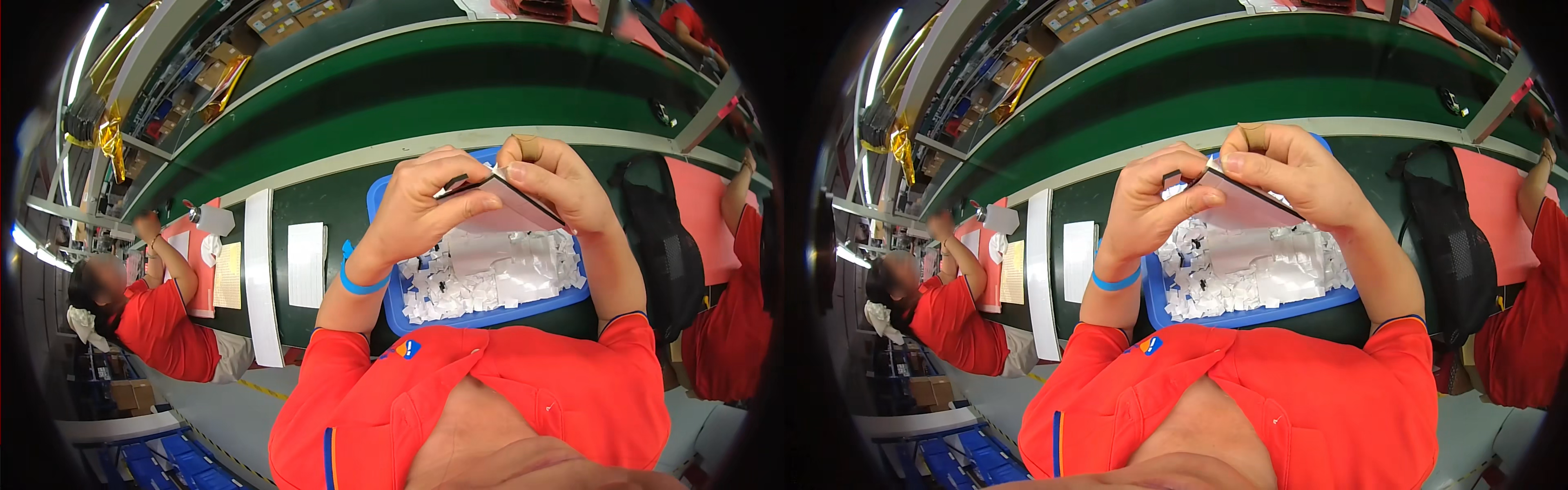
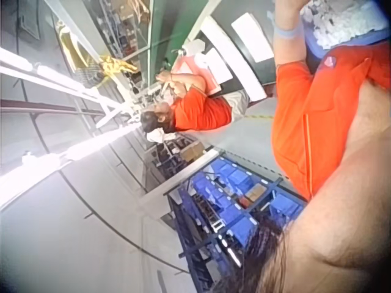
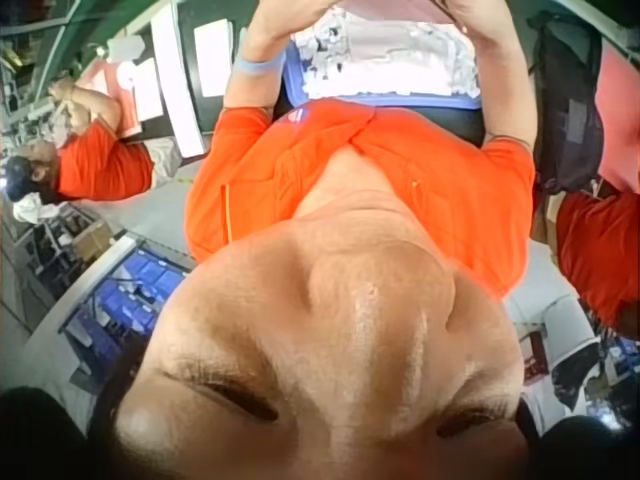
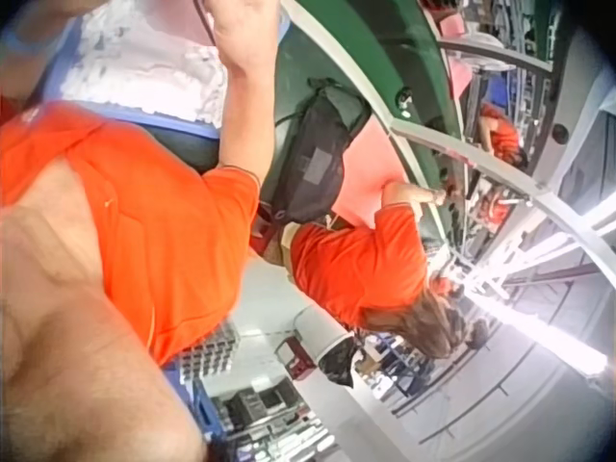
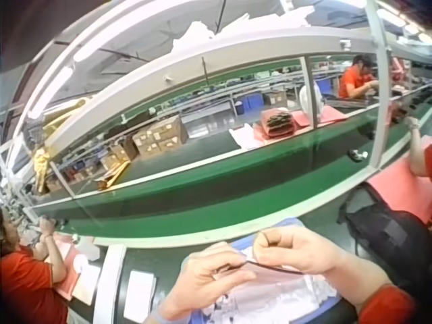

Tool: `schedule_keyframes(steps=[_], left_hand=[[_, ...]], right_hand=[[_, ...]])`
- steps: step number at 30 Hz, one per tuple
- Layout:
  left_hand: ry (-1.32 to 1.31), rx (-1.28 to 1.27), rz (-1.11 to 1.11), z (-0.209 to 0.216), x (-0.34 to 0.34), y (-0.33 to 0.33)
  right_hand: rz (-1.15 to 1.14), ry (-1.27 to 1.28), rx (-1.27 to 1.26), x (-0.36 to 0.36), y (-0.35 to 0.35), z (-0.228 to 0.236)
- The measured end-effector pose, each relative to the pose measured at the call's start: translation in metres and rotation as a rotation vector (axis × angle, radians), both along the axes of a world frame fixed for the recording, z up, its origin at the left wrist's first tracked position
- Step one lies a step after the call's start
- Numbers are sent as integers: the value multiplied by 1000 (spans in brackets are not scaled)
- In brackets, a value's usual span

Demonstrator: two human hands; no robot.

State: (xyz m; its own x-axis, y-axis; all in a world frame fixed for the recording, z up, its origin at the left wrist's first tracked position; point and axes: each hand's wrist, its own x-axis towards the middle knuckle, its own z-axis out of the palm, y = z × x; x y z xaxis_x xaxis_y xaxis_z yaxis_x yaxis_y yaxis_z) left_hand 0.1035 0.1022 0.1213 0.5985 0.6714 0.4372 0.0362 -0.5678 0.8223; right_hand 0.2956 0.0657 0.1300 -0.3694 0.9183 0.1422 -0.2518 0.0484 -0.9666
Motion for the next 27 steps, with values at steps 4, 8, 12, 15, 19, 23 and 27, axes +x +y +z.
schedule_keyframes(steps=[4,8,12,15,19,23,27], left_hand=[[-61,183,-27,-1,2,1],[-43,269,-48,0,2,3],[-47,278,-61,1,-5,5],[-242,30,8,0,-13,8],[-278,16,42,1,-19,12],[-198,9,19,-1,-20,10],[-188,-141,-2,1,-17,3]], right_hand=[[28,-39,31,3,0,0],[15,-38,11,1,0,-4],[-44,-84,105,0,0,0],[-116,-47,238,9,6,-3],[-70,-86,343,14,1,3],[-20,-242,311,14,-1,4],[92,-173,133,11,-2,2]])
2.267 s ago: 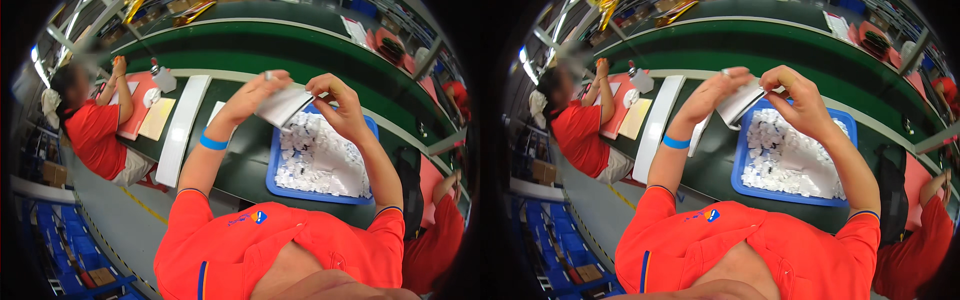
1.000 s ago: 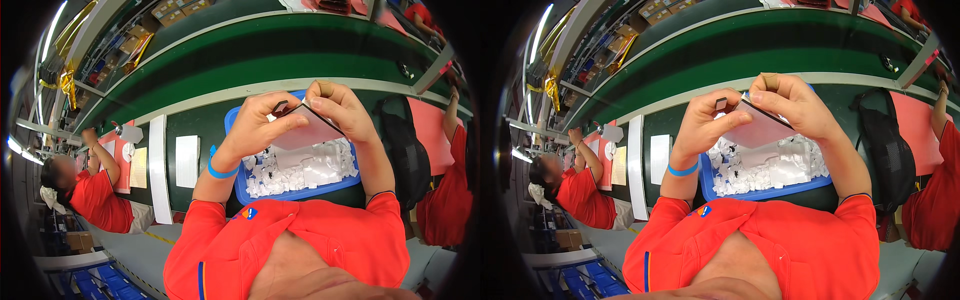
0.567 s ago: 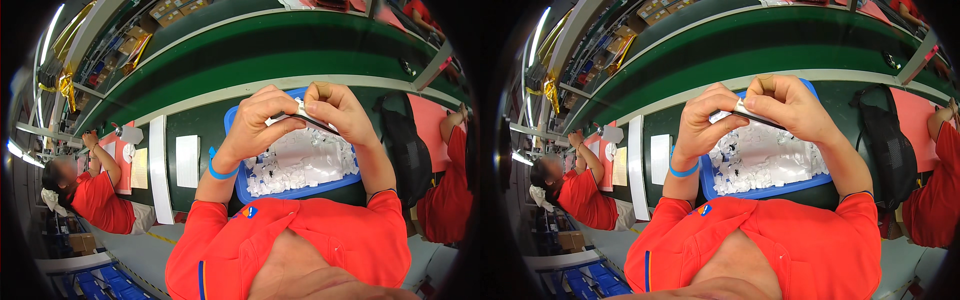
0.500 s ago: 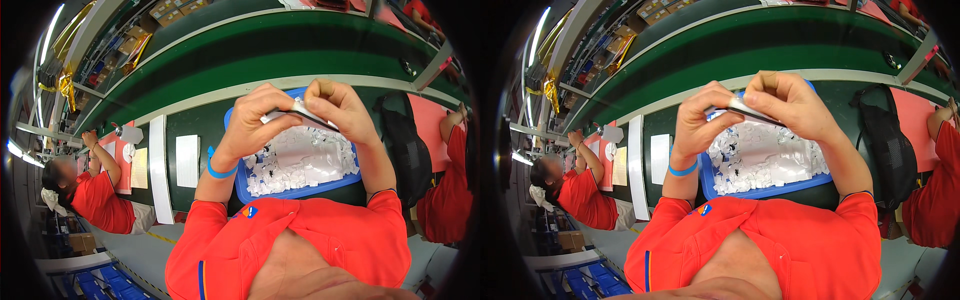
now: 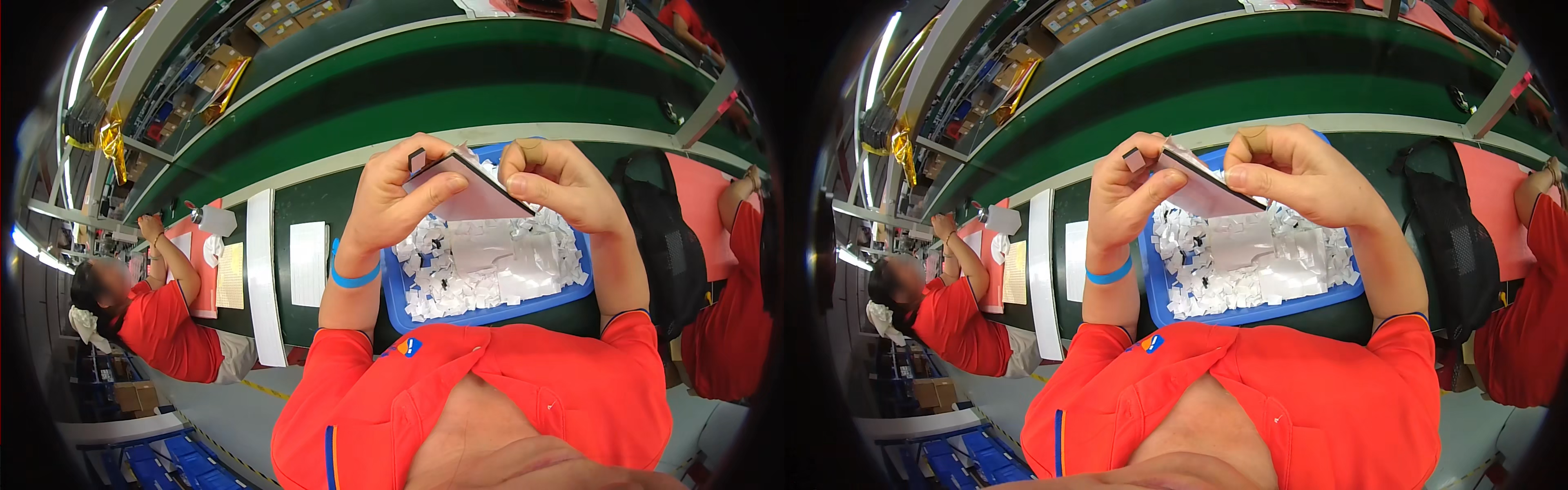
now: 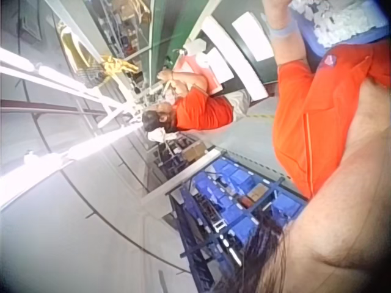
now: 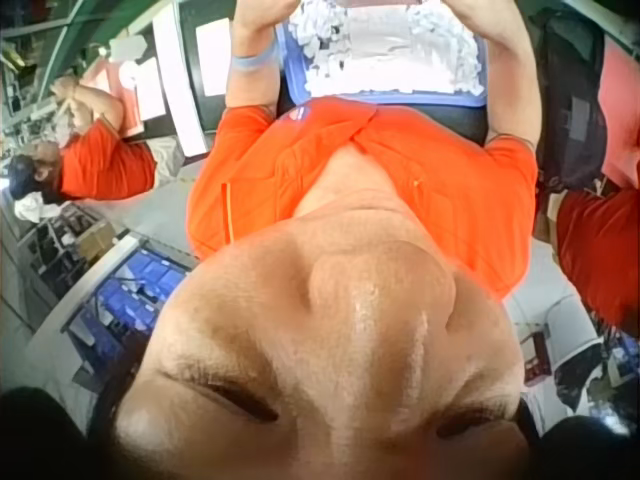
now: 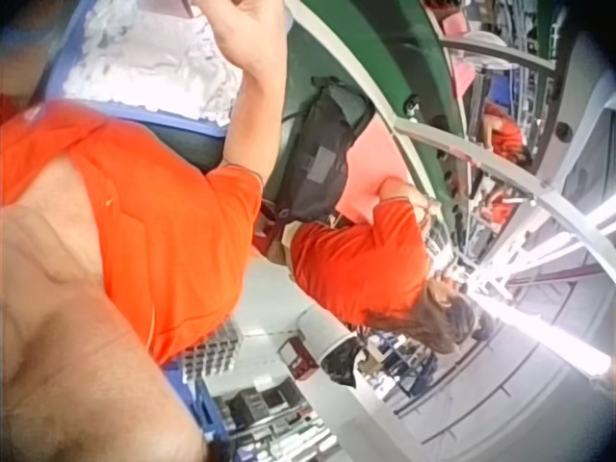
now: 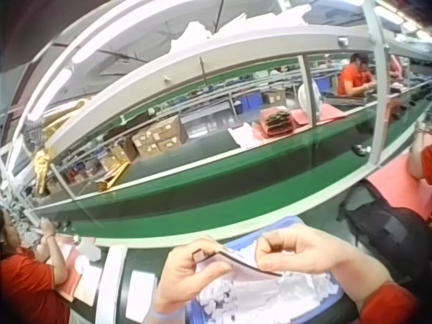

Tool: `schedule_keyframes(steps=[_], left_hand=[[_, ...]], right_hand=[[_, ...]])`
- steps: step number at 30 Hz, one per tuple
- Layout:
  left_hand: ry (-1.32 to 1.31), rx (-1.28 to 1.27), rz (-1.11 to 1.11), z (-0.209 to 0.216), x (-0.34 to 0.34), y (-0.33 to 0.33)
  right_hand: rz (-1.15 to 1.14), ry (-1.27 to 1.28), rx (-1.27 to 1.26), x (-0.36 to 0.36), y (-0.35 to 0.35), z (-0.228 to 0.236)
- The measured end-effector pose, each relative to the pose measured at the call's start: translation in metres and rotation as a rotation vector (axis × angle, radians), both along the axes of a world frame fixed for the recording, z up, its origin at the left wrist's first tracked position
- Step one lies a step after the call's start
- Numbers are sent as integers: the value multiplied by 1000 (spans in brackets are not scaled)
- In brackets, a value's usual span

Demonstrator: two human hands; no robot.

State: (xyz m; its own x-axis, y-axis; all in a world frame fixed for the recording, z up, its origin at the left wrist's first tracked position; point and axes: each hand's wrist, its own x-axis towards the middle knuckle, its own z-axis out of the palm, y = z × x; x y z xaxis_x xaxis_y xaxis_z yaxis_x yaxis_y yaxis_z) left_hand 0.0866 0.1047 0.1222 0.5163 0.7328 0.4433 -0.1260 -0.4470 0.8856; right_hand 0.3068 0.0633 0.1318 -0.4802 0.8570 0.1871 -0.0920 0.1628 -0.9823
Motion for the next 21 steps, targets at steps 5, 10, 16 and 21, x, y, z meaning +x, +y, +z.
schedule_keyframes(steps=[5,10,16,21], left_hand=[[-20,-35,-100,0,1,-1],[-15,14,-186,0,-10,7],[-11,-157,-195,11,-9,3],[120,-104,60,4,-5,-10]], right_hand=[[27,7,-72,-5,-2,-3],[193,141,-200,-17,2,-7],[104,114,-139,-13,4,-6],[36,-2,110,-16,6,-13]])
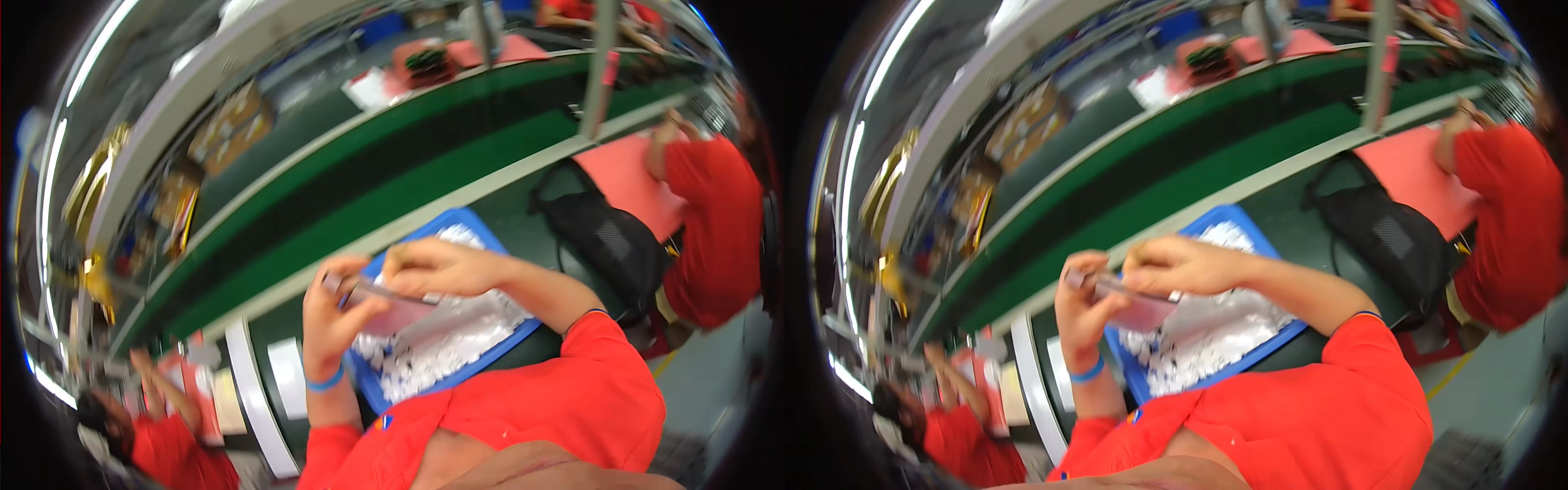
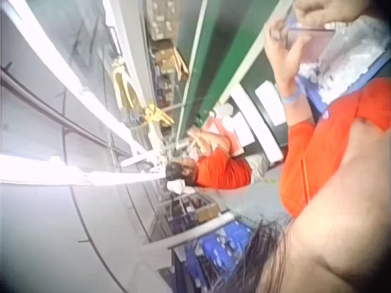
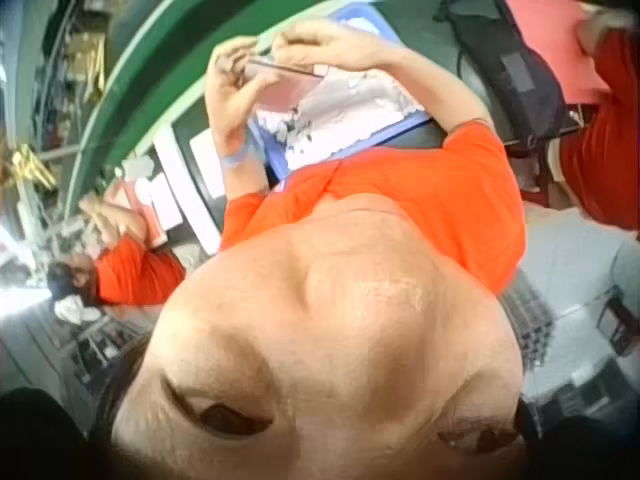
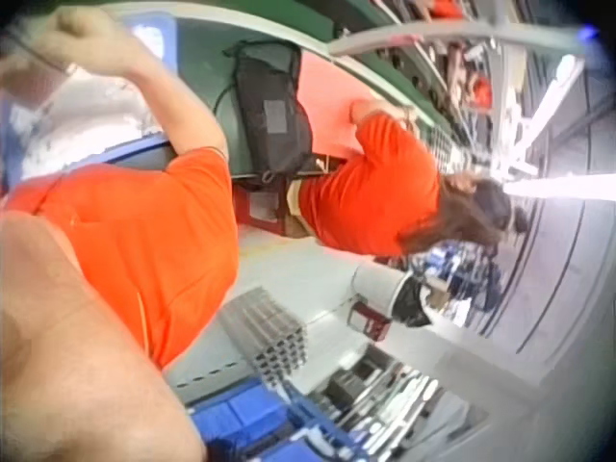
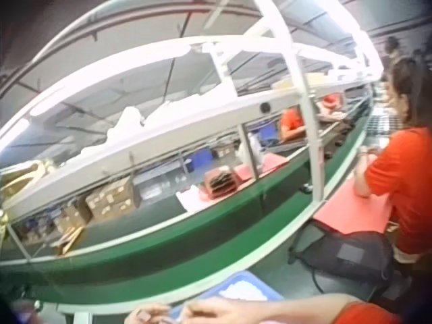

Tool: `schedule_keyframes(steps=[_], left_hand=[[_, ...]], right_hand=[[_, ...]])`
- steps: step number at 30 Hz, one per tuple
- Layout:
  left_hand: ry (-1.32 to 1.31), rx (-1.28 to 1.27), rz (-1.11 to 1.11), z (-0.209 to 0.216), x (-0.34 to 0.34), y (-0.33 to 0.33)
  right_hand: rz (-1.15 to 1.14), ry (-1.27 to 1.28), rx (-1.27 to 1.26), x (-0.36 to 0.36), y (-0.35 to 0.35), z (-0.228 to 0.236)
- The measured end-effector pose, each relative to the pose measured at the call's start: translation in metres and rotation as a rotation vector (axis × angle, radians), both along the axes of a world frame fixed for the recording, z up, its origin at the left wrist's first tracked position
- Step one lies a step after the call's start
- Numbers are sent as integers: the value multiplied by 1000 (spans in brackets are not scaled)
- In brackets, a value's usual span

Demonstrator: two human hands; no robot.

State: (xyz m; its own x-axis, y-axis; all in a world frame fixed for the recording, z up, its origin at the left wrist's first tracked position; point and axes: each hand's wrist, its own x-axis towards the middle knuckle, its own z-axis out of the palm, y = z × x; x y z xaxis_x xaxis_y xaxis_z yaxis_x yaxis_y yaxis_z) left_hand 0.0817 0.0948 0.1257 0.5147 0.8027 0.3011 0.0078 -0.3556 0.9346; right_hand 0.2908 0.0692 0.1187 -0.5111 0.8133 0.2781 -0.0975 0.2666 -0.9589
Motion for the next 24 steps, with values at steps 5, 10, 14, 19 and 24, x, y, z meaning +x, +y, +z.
schedule_keyframes(steps=[5,10,14,19,24], left_hand=[[-48,58,-98,-3,12,-4],[-125,107,-80,-2,19,-8],[-265,160,-103,-9,13,-6],[-219,215,-97,-5,9,-5],[-116,282,-12,4,11,-10]], right_hand=[[-17,-20,38,6,-10,4],[-42,26,110,6,-8,1],[78,203,-70,-1,-1,-6],[141,373,-310,-4,-2,-6],[20,252,-61,-4,-4,-4]])
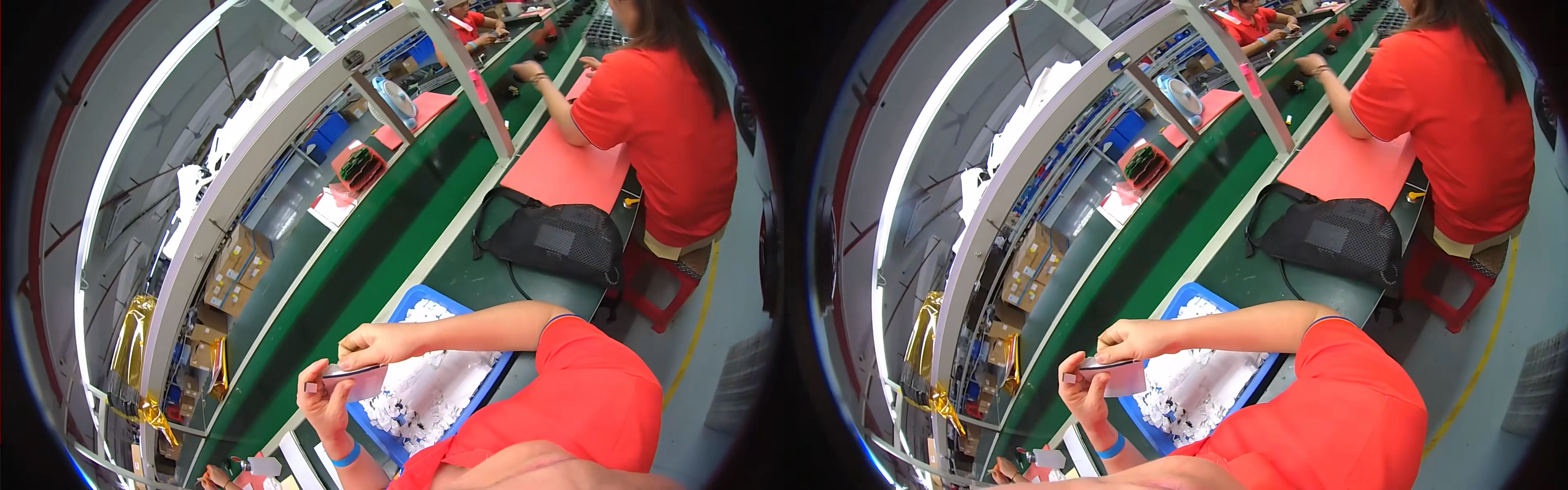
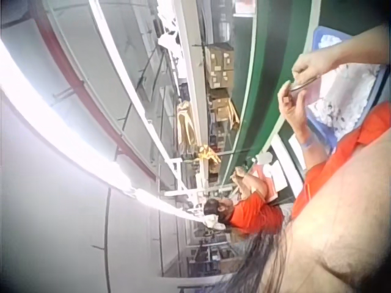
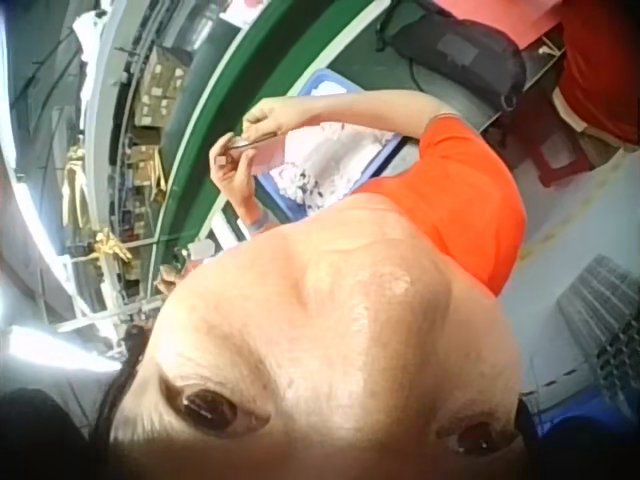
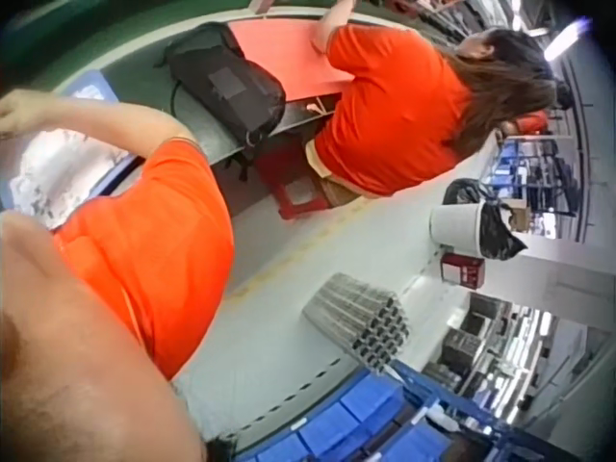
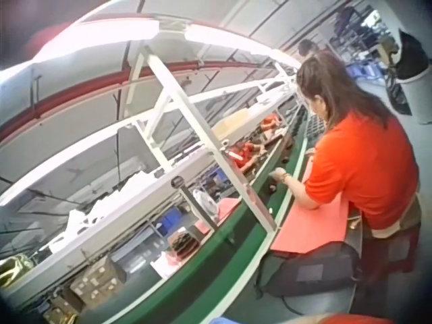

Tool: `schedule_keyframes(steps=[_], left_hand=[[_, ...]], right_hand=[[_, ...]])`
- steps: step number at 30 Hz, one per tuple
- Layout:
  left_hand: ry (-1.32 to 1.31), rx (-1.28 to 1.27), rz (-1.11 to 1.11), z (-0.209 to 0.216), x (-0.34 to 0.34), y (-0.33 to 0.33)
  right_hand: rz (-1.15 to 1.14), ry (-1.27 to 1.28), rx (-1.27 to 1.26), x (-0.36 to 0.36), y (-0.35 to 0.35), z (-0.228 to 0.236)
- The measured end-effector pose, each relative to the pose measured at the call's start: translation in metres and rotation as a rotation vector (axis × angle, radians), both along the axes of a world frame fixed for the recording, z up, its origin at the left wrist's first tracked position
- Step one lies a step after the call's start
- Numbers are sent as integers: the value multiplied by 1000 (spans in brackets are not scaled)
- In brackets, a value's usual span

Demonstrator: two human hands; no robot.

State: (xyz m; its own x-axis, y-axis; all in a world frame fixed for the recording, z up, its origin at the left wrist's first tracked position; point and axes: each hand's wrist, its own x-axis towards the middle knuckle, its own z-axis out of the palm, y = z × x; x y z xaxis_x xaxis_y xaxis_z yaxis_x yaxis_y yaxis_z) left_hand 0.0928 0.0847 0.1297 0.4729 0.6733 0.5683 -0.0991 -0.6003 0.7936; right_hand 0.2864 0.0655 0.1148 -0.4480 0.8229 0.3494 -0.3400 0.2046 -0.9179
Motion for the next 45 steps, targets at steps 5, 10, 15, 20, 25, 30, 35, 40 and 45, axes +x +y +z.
schedule_keyframes(steps=[5,10,15,20,25,30,35,40,45], left_hand=[[-10,56,1,3,3,-2],[-99,60,56,10,5,-5],[-139,74,59,11,13,-5],[-140,114,14,8,6,-1],[-142,132,51,10,5,-2],[-226,186,285,16,0,-10],[-223,115,274,4,10,5],[-241,100,159,2,9,0],[-242,151,137,-5,2,9]], right_hand=[[-172,-109,182,3,-3,3],[-77,-136,204,21,-11,20],[-23,-109,225,27,-6,18],[256,95,-1,18,-5,9],[-61,-102,166,21,-13,18],[-158,-155,362,34,-19,30],[-297,-115,357,39,-7,23],[-194,-245,227,41,-9,29],[-178,-257,146,32,0,21]])
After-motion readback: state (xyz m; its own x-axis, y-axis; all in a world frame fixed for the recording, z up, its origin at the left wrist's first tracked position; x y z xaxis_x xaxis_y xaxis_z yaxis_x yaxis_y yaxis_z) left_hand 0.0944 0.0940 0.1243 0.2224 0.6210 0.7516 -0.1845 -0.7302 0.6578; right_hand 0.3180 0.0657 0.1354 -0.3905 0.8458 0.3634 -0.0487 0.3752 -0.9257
